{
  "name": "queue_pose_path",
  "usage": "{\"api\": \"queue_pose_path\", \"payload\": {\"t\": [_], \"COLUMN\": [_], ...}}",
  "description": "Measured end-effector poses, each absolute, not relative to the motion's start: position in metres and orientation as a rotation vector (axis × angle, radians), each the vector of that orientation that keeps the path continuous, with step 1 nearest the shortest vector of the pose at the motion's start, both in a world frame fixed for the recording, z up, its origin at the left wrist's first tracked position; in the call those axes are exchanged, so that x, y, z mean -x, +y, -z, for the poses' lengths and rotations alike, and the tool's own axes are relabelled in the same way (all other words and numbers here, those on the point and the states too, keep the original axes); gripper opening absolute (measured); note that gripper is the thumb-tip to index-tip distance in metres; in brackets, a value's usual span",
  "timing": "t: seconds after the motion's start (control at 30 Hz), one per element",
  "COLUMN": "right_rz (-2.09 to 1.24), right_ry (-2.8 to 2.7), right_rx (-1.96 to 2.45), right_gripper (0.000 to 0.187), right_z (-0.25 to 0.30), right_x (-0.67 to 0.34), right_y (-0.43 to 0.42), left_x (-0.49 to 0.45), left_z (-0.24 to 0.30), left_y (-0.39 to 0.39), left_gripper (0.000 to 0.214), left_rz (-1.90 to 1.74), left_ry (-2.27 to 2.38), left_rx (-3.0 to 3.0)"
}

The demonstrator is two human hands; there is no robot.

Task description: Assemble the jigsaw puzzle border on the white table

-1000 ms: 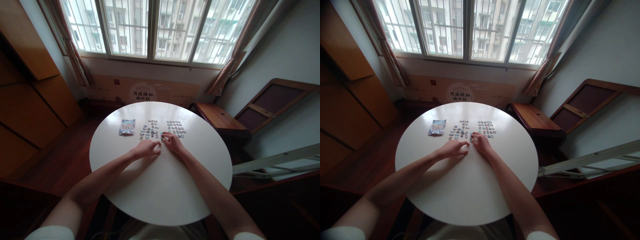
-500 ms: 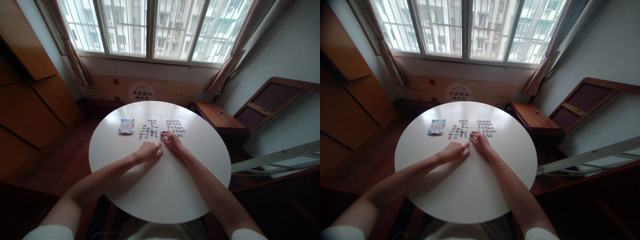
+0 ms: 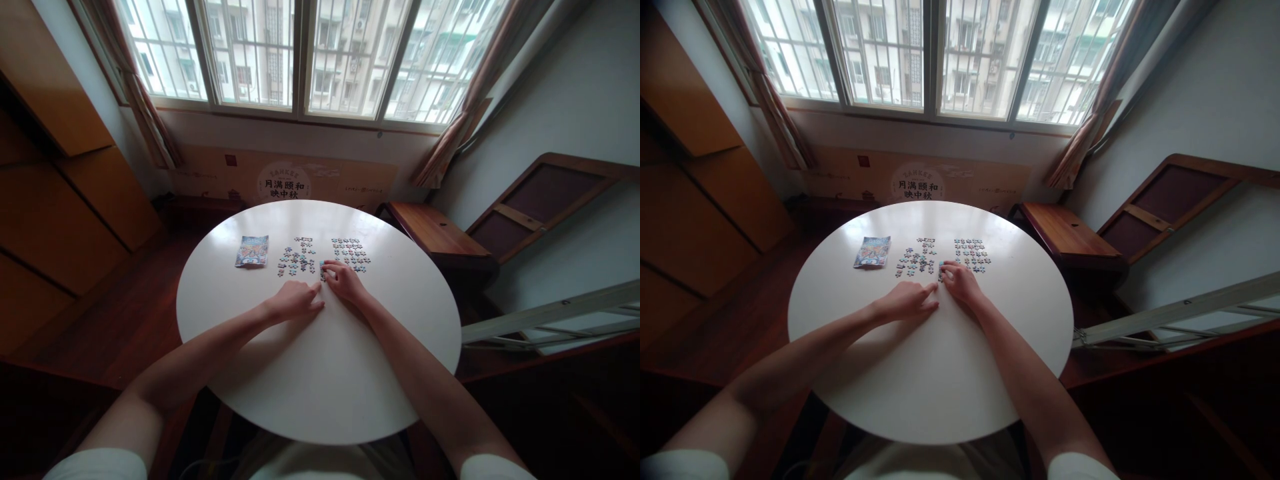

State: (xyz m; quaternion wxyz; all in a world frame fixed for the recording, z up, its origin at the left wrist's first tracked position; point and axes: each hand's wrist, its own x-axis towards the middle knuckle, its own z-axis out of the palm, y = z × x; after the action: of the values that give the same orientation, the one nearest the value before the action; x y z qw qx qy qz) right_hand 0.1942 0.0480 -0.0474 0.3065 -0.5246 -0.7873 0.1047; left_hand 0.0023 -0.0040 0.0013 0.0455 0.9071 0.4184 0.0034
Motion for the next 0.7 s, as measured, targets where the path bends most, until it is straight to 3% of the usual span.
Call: {"api": "queue_pose_path", "payload": {"t": [0.7], "right_rz": [-0.275], "right_ry": [-2.083], "right_rx": [1.399], "right_gripper": [0.025], "right_z": [0.0469], "right_x": [-0.1942], "right_y": [0.0471], "left_x": [-0.0017], "left_z": [0.0009], "left_y": [-0.0011], "left_gripper": [0.043], "left_rz": [-0.035], "left_ry": [1.266], "left_rx": [-2.758]}}
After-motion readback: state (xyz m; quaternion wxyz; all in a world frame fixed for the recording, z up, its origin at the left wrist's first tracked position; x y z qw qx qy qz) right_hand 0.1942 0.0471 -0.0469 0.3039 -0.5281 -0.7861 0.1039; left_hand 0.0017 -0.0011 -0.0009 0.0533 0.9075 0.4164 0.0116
